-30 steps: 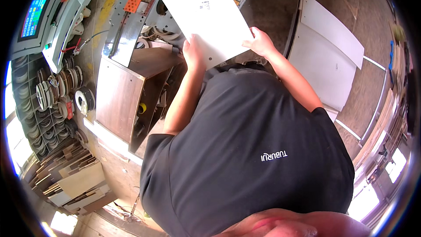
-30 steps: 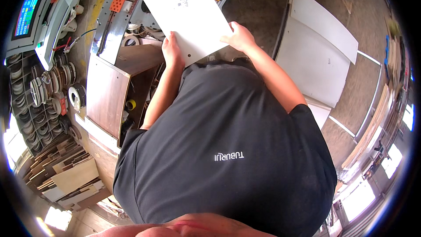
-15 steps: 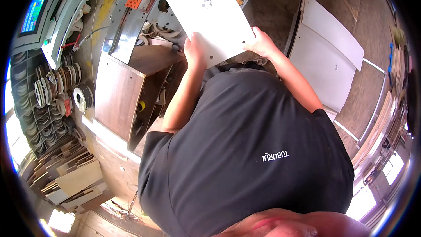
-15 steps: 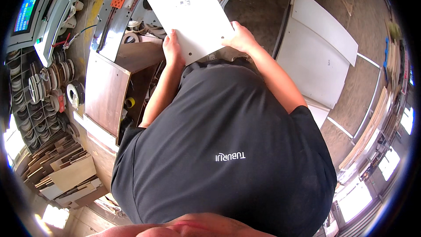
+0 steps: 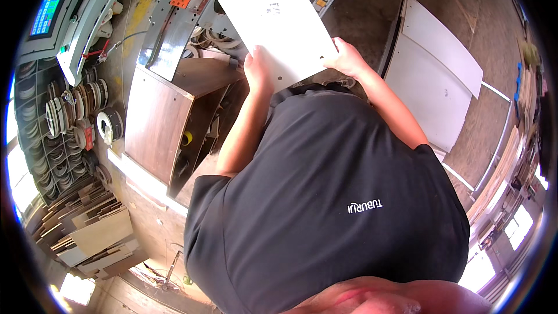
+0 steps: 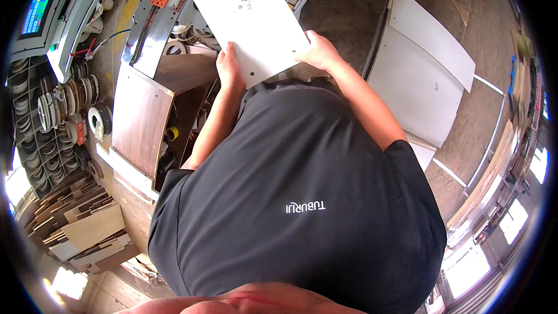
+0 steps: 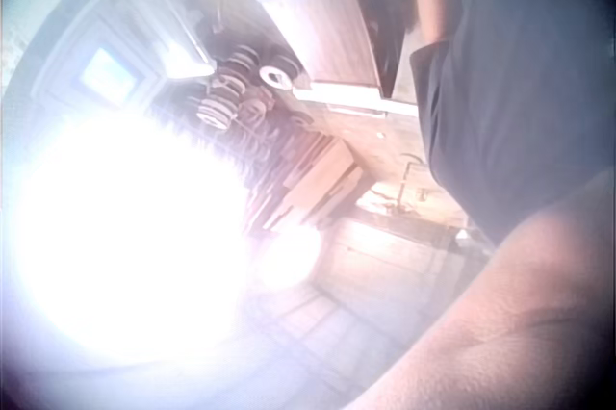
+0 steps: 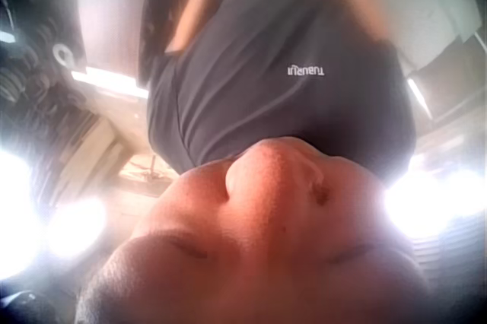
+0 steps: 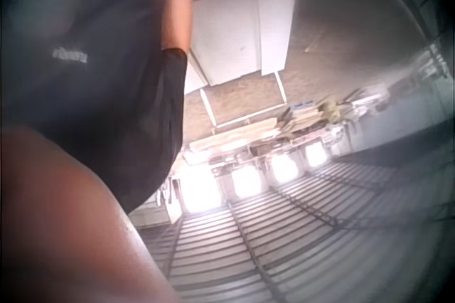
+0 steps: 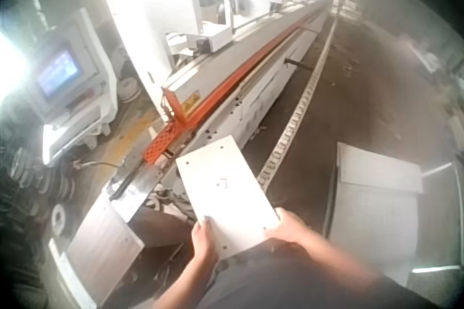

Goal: The person repeatedly picks up white rectangular panels from a pile on the floor, places them onto a machine conveyor, and then stacks them back onto the pile. The person handles the panels one at a time throughout the clip.

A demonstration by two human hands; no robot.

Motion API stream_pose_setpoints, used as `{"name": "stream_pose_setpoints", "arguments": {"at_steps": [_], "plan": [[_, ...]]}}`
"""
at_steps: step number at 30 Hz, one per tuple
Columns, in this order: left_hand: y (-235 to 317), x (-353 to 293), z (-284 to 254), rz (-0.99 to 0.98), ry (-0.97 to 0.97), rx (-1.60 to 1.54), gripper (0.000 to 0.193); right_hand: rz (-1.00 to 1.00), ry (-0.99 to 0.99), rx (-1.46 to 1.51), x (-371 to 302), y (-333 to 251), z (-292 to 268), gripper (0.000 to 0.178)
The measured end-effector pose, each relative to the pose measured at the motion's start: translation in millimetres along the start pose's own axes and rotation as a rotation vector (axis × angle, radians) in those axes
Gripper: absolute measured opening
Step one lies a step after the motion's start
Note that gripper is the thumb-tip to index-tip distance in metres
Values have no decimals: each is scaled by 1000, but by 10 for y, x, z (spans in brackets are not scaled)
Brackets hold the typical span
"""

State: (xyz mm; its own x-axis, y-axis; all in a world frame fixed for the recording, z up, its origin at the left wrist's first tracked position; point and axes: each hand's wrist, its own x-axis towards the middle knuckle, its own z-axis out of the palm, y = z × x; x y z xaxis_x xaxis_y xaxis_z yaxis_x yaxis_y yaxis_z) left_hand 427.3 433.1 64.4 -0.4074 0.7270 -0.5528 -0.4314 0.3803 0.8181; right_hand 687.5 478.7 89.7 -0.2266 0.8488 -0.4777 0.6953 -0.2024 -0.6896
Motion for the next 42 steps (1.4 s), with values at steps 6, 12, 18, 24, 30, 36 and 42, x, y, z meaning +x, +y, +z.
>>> {"name": "stream_pose_setpoints", "arguments": {"at_steps": [6, 12, 18, 24, 30, 36, 42], "plan": [[-15, -31, 3, 23, 8, 5, 34, 59, 20, -135, -67, -132, 7, 72], [-32, -62, -22, 36, -12, 41, 34, 46, 34, -87, -39, -27, 52, 72], [-21, -77, -35, 15, -24, -14, 35, -14, 13, -30, -15, 95, 52, 71], [-79, -21, -70, 28, -7, 14, 36, 133, 35, -144, -78, -220, -8, 49], [-60, 235, -330, 1, 45, 76, 41, -7, 183, 465, -10, 205, 176, 26], [48, 637, -657, -18, 170, -10, 39, 123, 230, 556, -113, 795, -102, 25], [196, 1070, -737, -56, 263, -177, 43, 223, 236, 368, -510, 1512, -19, 28]]}}
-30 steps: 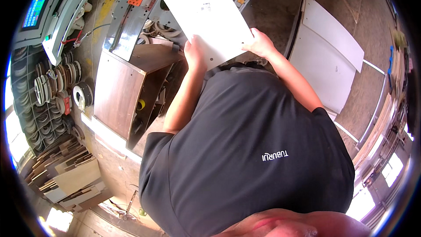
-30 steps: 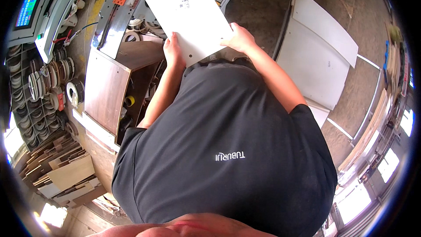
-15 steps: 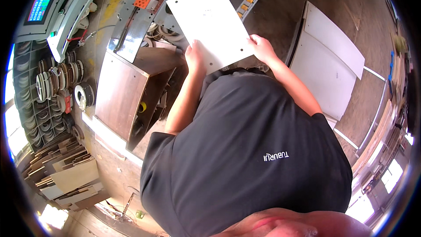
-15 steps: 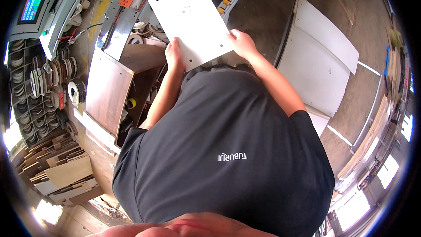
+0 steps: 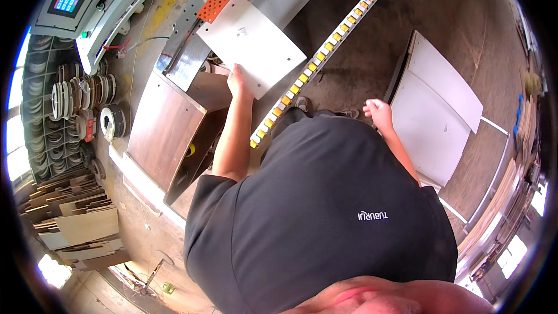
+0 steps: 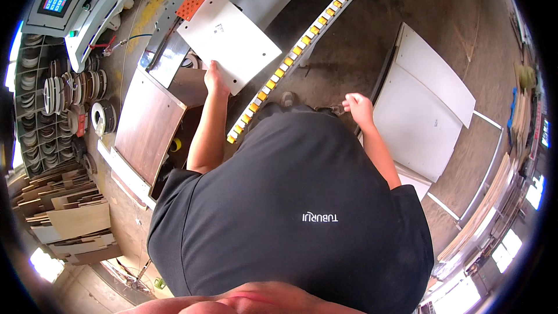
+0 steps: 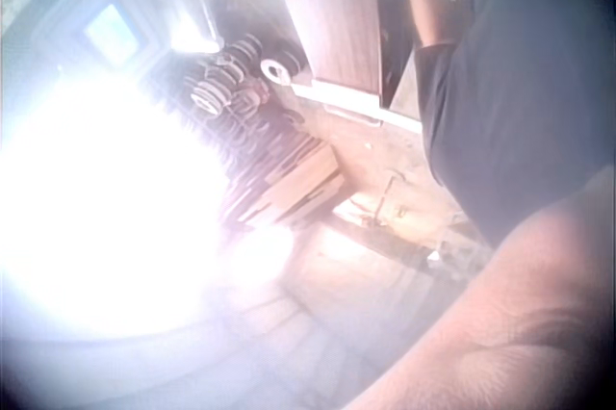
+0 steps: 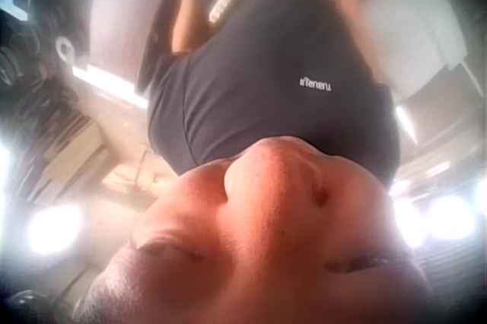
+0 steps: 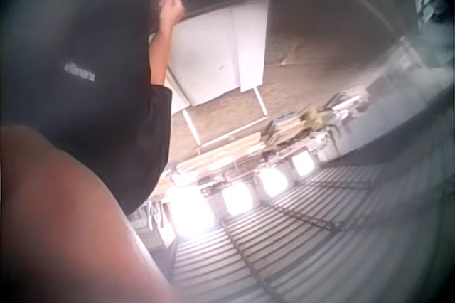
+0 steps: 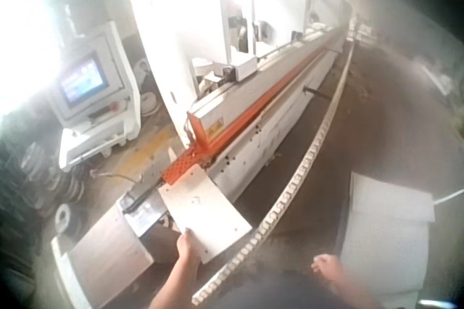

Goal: The person repeatedly picks up white rectangular panels from a pile on the floor, places them onto a machine conveyor, and then stacks them back onto the pile. The person handles the panels one at a time throughout the clip.

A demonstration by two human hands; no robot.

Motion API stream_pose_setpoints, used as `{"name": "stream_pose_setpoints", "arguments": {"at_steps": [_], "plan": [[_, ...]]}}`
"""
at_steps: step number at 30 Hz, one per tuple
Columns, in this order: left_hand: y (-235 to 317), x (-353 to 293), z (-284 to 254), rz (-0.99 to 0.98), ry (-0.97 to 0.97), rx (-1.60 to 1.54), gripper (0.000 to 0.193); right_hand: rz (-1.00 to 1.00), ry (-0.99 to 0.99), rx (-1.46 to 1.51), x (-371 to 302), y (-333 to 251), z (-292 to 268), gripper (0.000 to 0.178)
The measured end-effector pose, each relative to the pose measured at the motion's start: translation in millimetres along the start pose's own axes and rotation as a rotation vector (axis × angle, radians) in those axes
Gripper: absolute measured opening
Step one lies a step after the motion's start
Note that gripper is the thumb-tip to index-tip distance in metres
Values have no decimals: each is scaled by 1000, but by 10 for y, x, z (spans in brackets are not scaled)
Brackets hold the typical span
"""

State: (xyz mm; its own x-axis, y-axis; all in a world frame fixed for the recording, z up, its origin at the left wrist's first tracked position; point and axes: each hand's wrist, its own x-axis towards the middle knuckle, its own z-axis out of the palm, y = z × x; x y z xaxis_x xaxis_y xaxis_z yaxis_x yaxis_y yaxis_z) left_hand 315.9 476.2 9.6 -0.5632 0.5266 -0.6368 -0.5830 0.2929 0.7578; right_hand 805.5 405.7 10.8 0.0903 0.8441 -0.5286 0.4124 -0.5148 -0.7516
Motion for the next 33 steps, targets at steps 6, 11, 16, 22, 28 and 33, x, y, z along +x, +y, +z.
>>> {"name": "stream_pose_setpoints", "arguments": {"at_steps": [6, 11, 16, 22, 28, 33], "plan": [[181, 337, 373, -86, -35, -226, 45, 59, 4, -148, -337, 679, -224, 32], [63, 565, 820, -43, -118, -260, 46, 190, 93, -181, -708, 869, -401, 34], [-32, 620, 1572, -85, -173, -165, 49, 358, 164, 13, -978, 1320, -540, 30], [-86, 1027, 1847, -26, -308, -54, 52, 434, 186, -249, -966, 1686, -724, 33], [-267, 354, 2540, 440, 60, 416, 43, 379, 469, -19, -954, 2433, -865, 32], [-975, -955, 3139, 540, -623, 469, 27, 445, 447, 255, -979, 2894, -1089, 21]]}}
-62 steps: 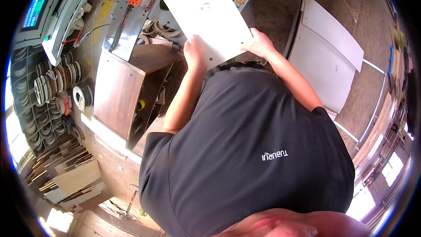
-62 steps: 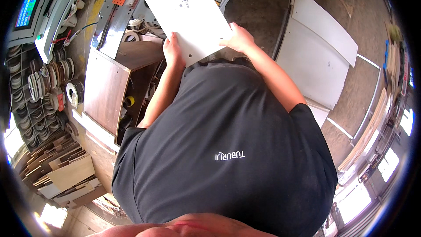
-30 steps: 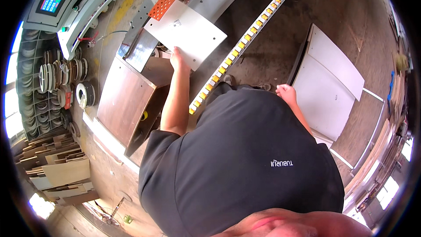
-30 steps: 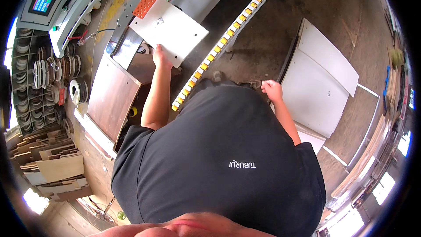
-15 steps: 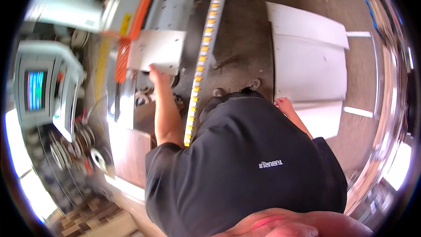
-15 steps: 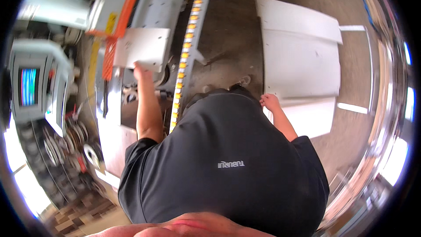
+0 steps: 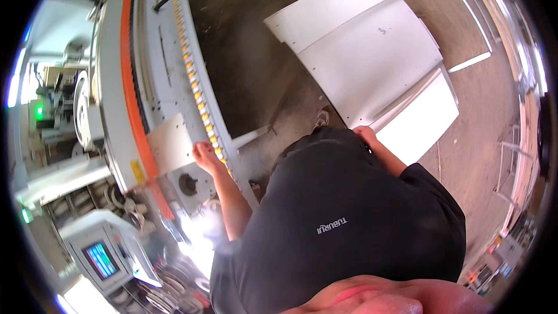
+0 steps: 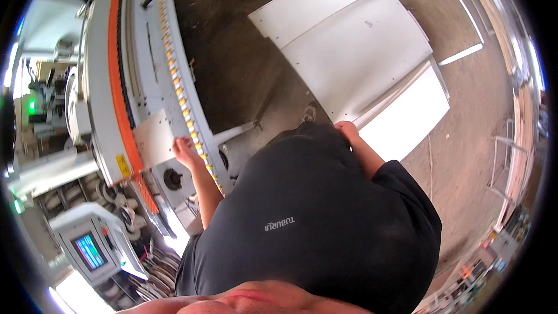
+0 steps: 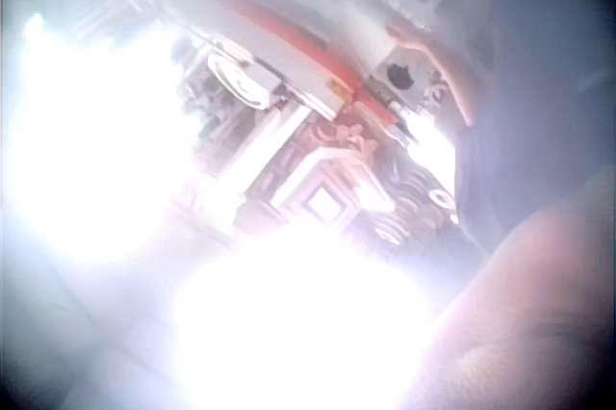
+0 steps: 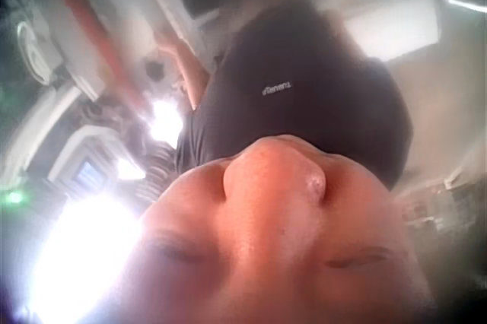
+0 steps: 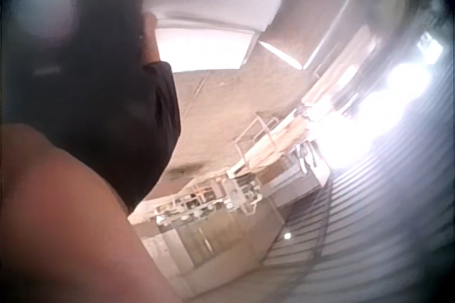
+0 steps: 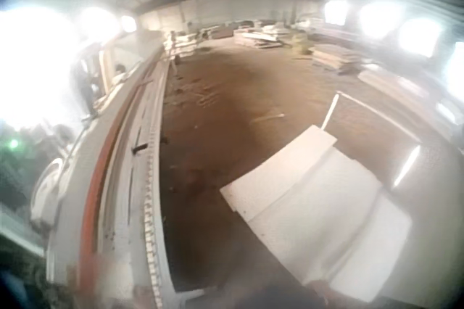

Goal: The person repeatedly picks up white rectangular panels from a pile on the floor, places them onto a machine conveyor, and then stacks them back onto the pile. The person handles the panels one at a time throughout the clip.

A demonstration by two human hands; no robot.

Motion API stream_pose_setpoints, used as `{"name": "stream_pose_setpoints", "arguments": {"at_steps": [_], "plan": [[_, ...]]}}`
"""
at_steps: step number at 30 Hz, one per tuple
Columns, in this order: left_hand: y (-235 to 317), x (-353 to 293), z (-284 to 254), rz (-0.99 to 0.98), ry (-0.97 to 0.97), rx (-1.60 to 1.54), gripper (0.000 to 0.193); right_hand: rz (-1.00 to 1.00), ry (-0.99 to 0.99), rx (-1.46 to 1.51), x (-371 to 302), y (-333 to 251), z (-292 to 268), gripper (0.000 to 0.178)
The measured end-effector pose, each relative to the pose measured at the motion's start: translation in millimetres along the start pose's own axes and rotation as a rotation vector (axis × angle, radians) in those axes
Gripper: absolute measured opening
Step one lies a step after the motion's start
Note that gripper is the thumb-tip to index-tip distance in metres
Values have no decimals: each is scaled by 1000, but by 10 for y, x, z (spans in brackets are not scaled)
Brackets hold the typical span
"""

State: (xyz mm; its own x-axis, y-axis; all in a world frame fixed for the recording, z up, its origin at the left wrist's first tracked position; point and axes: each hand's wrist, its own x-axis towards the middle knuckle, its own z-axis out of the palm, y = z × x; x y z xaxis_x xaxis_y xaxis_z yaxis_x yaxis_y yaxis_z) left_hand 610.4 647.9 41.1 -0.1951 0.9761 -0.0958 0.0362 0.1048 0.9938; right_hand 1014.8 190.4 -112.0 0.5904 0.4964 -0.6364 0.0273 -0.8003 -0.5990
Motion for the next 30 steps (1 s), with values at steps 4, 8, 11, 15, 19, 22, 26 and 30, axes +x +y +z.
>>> {"name": "stream_pose_setpoints", "arguments": {"at_steps": [4, 8, 11, 15, 19, 22, 26, 30], "plan": [[-277, -319, 1104, -287, -531, 84, 24, 70, -81, -227, 144, 1, -259, 27], [-692, -420, 2174, -478, -915, 352, 27, 121, -25, -261, 63, -295, -379, 35], [-1090, -304, 2910, -499, -1102, 536, 21, 81, -33, -128, 39, -187, -271, 39], [-1700, -36, 3829, -634, -1237, 605, 13, 232, 97, -9, -152, 109, 89, 38], [-2757, 489, 4670, -930, -1172, 376, 5, 454, 258, 21, -723, 308, 440, 27], [-3408, 690, 5455, -818, -1137, 375, 10, 630, 220, 314, -1071, 175, 768, 29], [-3788, 794, 6252, -647, -723, 519, 35, 681, 274, 285, -967, -207, 807, 32], [-3648, 692, 6483, -565, -468, 703, 56, 702, 253, 241, -947, -400, 821, 34]]}}
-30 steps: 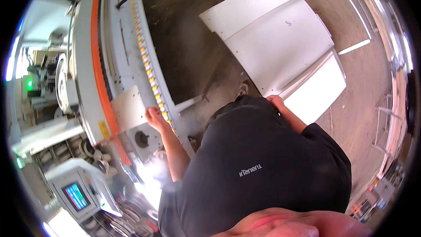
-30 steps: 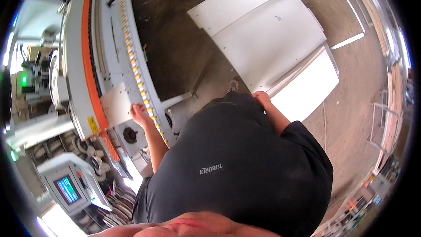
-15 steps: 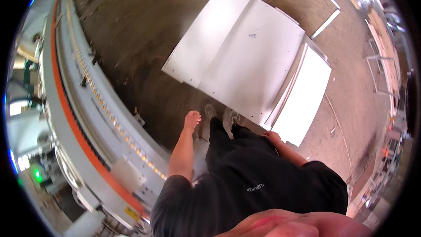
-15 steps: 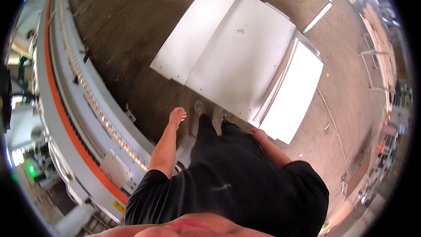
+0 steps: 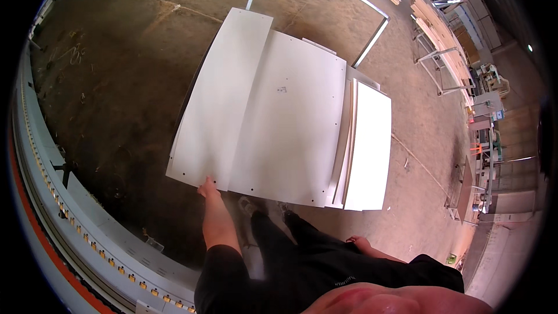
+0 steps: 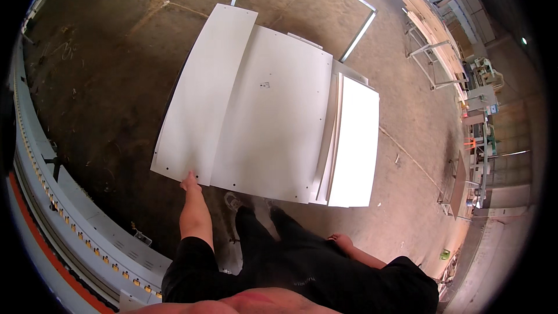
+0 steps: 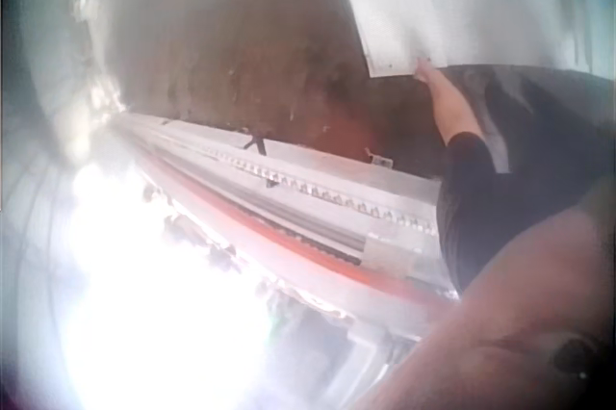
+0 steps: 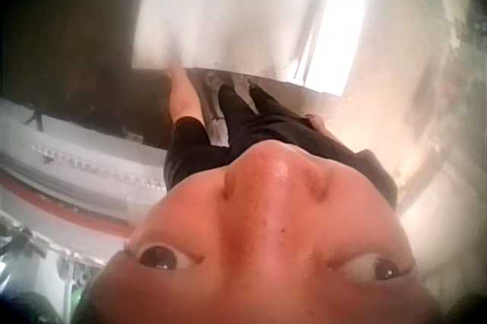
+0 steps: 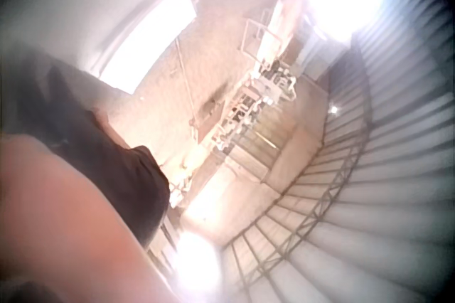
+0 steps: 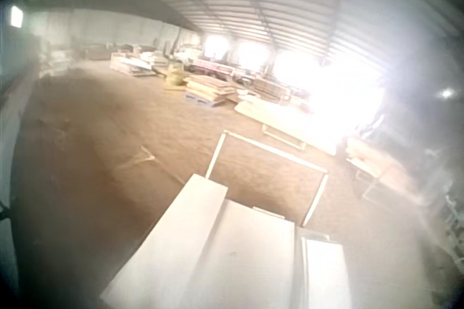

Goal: The person repeatedly picks up white rectangular panels from a pile on the floor, places them onto a machine conveyor, and then stacks them back onto the pile. The person handles the panels one at a time throughout the clip.

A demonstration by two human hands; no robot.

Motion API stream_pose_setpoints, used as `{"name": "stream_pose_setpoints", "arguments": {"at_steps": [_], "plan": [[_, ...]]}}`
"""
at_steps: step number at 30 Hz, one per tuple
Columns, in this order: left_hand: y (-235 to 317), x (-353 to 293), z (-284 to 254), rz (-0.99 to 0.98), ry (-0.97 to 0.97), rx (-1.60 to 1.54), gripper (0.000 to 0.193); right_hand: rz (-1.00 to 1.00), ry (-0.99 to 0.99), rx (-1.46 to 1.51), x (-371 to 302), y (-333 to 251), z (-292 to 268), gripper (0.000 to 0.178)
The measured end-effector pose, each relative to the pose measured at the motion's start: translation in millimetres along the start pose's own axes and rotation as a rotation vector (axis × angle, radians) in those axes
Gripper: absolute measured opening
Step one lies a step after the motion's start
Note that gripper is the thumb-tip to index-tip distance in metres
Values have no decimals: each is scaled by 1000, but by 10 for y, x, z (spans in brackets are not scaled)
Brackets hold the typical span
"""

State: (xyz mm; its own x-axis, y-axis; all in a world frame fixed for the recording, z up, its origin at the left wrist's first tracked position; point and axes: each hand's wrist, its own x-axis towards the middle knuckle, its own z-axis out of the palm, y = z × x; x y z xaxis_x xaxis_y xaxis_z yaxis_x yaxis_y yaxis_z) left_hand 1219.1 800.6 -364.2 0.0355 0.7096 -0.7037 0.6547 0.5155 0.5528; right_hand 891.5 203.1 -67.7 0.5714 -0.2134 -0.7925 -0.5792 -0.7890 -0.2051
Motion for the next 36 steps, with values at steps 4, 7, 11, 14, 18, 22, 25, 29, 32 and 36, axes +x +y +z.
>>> {"name": "stream_pose_setpoints", "arguments": {"at_steps": [4, 7, 11, 14, 18, 22, 25, 29, 32, 36], "plan": [[-17, -236, -243, 47, -196, -77, 59, 2, -11, 8, -6, -92, -5, 30], [-334, -250, -380, -38, -385, -174, 51, -18, -37, -8, 120, -125, -185, 27], [-733, -862, -695, -100, -433, -284, 39, -103, -118, 42, 331, 5, -324, 25], [-893, -1304, -1095, -86, -470, -311, 32, 7, -157, 228, 500, -267, -369, 21], [-1122, -2181, -1765, -96, -417, -400, 22, -278, -258, -267, 1282, -44, -664, 33], [-1394, -2780, -2588, -41, -319, -412, 21, -387, -329, -207, 1627, -1194, -832, 33], [-1470, -3581, -3180, -56, -230, -463, 23, -521, -202, -181, 2376, -1584, -670, 31], [-1907, -4460, -3893, -27, -47, -584, 26, -458, -336, 151, 2525, -2749, -526, 37], [-2029, -5130, -4225, -87, 135, -744, 30, -275, -309, 523, 2479, -3273, -217, 46], [-2418, -5600, -4582, -75, 407, -748, 33, -67, -448, 825, 2273, -3439, 58, 48]]}}
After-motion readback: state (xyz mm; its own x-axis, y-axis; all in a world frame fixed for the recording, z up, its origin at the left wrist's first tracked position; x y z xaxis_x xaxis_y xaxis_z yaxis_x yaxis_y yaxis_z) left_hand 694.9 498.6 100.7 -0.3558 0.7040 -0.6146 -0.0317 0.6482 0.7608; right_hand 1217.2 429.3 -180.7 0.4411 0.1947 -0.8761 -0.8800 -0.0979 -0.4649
